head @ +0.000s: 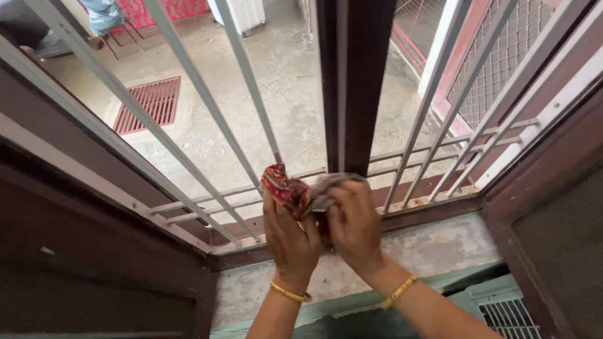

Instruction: The person uses a patterned cloth to wipe the vertical and horizontal bars of a metal window grille. They systematically clean the bars from top to bottom and across the width of the window, focusing on removing dust or grime from the metal surface.

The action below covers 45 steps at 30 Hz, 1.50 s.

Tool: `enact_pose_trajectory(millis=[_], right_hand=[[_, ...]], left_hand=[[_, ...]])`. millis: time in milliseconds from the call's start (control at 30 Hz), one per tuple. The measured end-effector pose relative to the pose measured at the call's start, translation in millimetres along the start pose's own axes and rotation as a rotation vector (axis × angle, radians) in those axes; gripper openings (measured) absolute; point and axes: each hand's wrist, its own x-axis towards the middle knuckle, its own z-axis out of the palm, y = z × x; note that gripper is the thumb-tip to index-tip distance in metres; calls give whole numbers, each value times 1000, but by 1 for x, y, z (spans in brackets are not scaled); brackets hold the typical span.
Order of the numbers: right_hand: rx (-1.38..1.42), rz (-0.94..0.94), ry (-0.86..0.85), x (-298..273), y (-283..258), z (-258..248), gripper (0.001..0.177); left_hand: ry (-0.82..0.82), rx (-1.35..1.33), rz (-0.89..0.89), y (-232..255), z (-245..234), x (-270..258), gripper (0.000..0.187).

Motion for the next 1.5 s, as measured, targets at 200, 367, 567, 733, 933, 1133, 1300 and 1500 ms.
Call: enact_pose_trajectory(millis=[200,367,567,733,933,1133,1300,1500], right_hand=[[-113,103,-385,19,7,57,27],[-311,88,-392,33,42,101,22],[-376,27,-466,29,66,105,25],[-700,-313,-404,1,38,89,43],[-1009,-186,-849,41,18,82,31],[-1102,-419,-526,23,-8,74,36],[-939,-473,-484,11,12,70,30],[-448,-52,-606,41,49,93,25]], left_hand=[[-170,162,29,-43,4,0,52],[-394,601,95,-70,26,12,54],[-571,718,25,-68,31,21,50],[-426,745,192,-65,16,10,53],[-708,738,-42,-65,36,26,44],[-382,651,214,-71,16,14,57],[-586,628,133,-85,32,8,51],[-466,727,2,-82,65,13,48]])
